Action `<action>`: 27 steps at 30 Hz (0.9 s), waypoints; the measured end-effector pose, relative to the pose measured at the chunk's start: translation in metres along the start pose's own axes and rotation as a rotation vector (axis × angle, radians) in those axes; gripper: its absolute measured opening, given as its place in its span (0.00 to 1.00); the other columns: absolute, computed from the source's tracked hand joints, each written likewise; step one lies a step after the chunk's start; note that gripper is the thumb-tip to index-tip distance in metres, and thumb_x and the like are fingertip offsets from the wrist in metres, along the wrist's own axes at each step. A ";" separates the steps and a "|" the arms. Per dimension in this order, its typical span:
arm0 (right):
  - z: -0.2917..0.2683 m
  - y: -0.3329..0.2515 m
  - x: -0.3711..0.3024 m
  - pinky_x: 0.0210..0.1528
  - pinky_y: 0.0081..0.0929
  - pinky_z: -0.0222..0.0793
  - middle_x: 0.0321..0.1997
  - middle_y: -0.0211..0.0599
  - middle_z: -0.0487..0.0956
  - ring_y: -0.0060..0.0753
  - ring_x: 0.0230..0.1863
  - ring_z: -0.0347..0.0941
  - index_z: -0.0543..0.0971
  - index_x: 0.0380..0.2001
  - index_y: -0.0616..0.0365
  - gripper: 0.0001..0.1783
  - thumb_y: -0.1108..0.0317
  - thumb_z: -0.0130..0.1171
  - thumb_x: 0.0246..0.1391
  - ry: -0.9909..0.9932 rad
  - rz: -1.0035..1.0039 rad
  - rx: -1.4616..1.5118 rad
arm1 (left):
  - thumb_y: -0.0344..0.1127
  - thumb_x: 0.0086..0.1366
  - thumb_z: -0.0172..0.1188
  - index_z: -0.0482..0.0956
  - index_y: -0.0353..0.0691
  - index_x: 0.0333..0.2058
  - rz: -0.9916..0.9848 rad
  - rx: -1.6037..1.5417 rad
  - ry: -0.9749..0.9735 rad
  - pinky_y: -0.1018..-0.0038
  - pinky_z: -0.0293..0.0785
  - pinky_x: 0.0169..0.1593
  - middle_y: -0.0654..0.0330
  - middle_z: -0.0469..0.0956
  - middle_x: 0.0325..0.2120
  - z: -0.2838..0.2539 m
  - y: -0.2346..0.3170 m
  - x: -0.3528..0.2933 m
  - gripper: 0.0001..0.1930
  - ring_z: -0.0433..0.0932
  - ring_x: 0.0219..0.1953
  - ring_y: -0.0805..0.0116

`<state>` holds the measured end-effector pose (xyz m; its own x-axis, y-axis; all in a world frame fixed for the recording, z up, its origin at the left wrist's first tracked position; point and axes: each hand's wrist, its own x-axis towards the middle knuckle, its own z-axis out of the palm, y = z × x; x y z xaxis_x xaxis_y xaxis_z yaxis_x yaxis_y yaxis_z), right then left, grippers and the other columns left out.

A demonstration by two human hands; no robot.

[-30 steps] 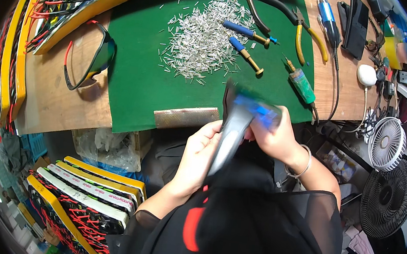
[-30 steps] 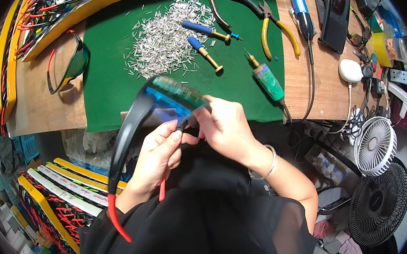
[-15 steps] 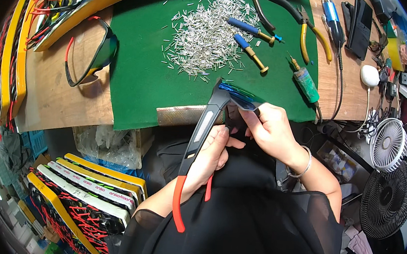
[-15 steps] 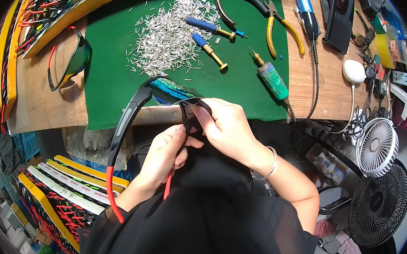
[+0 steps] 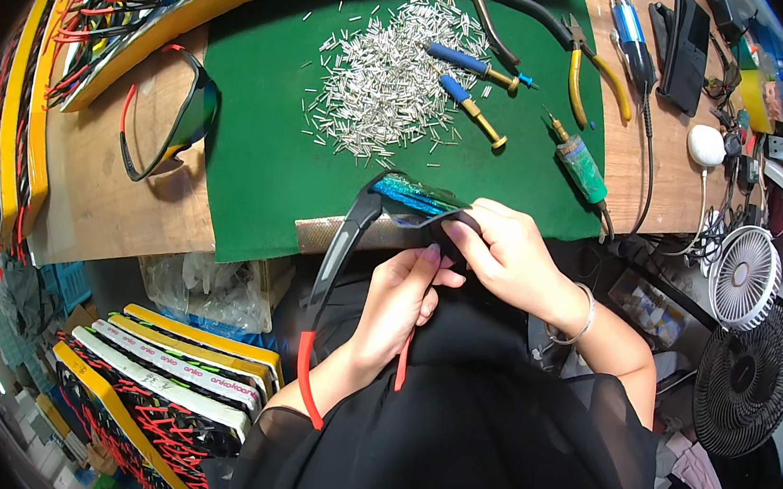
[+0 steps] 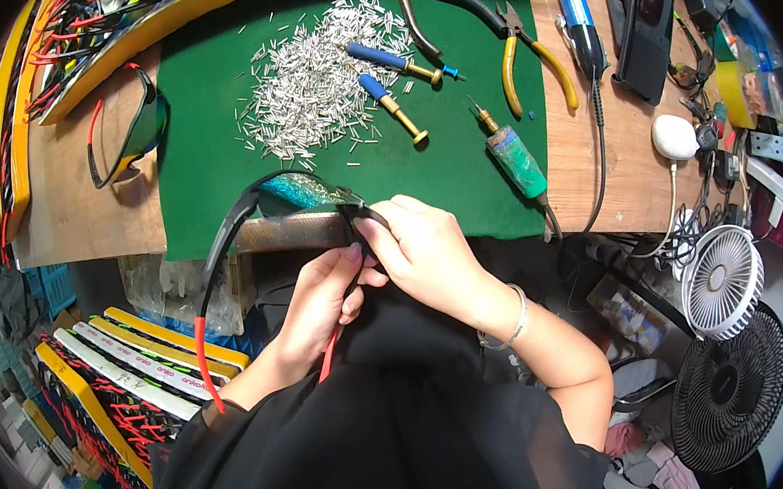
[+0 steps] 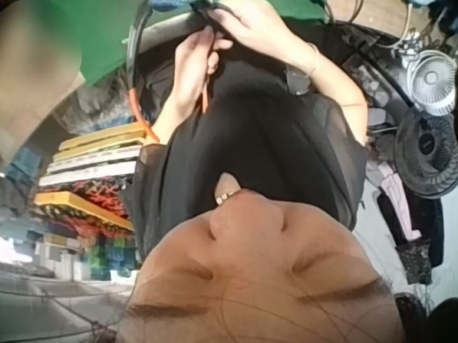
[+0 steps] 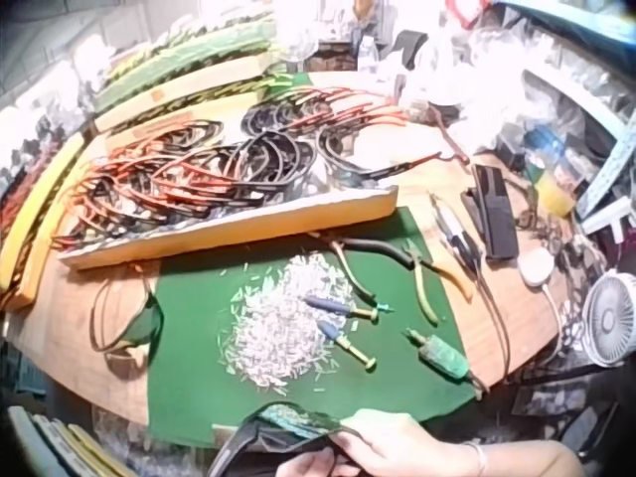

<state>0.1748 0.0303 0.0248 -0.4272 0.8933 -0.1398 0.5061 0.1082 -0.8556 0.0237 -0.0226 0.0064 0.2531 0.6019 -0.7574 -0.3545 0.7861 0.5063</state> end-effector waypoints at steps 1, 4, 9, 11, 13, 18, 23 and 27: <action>-0.003 0.003 -0.001 0.31 0.29 0.68 0.27 0.42 0.73 0.40 0.28 0.71 0.74 0.34 0.61 0.08 0.69 0.50 0.51 0.012 -0.062 0.022 | 0.43 0.66 0.46 0.71 0.33 0.33 -0.010 0.003 0.004 0.86 0.54 0.14 0.59 0.76 0.23 0.001 0.002 0.000 0.16 0.60 0.12 0.84; -0.034 -0.002 -0.005 0.33 0.31 0.68 0.29 0.43 0.73 0.41 0.29 0.71 0.73 0.37 0.62 0.11 0.70 0.53 0.49 0.145 -0.032 -0.077 | 0.42 0.65 0.46 0.70 0.36 0.33 -0.029 -0.005 0.038 0.88 0.53 0.15 0.60 0.76 0.23 -0.004 0.000 -0.002 0.14 0.59 0.13 0.84; -0.071 0.031 -0.003 0.40 0.33 0.64 0.34 0.45 0.68 0.44 0.37 0.66 0.69 0.43 0.63 0.23 0.63 0.60 0.45 0.380 0.005 -0.775 | 0.43 0.65 0.46 0.69 0.36 0.33 0.007 -0.024 -0.001 0.88 0.54 0.16 0.59 0.76 0.25 -0.002 -0.002 -0.001 0.14 0.59 0.13 0.84; -0.059 0.044 0.001 0.39 0.33 0.64 0.34 0.45 0.66 0.44 0.37 0.64 0.68 0.45 0.62 0.22 0.65 0.58 0.47 0.399 0.035 -0.819 | 0.43 0.65 0.46 0.69 0.36 0.33 0.000 -0.035 0.002 0.87 0.54 0.16 0.58 0.76 0.25 0.000 -0.001 -0.003 0.14 0.58 0.13 0.84; -0.060 0.045 0.003 0.38 0.33 0.65 0.34 0.45 0.66 0.44 0.36 0.65 0.68 0.44 0.61 0.20 0.67 0.57 0.47 0.405 0.021 -0.796 | 0.42 0.65 0.46 0.69 0.36 0.33 0.004 -0.026 -0.009 0.87 0.54 0.16 0.58 0.76 0.25 -0.002 0.000 -0.004 0.13 0.58 0.13 0.84; -0.064 -0.004 -0.005 0.33 0.31 0.67 0.33 0.45 0.66 0.41 0.32 0.68 0.67 0.44 0.61 0.19 0.71 0.55 0.47 0.285 -0.029 -0.451 | 0.39 0.66 0.44 0.70 0.33 0.35 0.012 -0.053 0.004 0.85 0.54 0.14 0.56 0.77 0.24 -0.006 -0.007 -0.003 0.13 0.59 0.12 0.83; -0.042 -0.007 0.000 0.30 0.30 0.69 0.33 0.43 0.67 0.39 0.28 0.71 0.67 0.47 0.57 0.19 0.68 0.53 0.50 -0.020 -0.006 -0.294 | 0.41 0.66 0.45 0.69 0.36 0.34 0.006 -0.042 -0.031 0.88 0.54 0.15 0.57 0.76 0.26 -0.007 -0.006 -0.004 0.13 0.59 0.13 0.84; -0.023 0.001 0.021 0.28 0.31 0.70 0.33 0.42 0.65 0.41 0.26 0.71 0.69 0.47 0.52 0.19 0.67 0.53 0.50 0.119 -0.030 -0.504 | 0.41 0.65 0.46 0.69 0.35 0.34 -0.036 -0.055 -0.039 0.88 0.53 0.15 0.57 0.76 0.25 -0.007 0.000 -0.002 0.13 0.59 0.13 0.84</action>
<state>0.1836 0.0589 0.0329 -0.3738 0.9268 -0.0356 0.8056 0.3053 -0.5077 0.0166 -0.0250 0.0045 0.3009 0.5792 -0.7577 -0.3930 0.7992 0.4548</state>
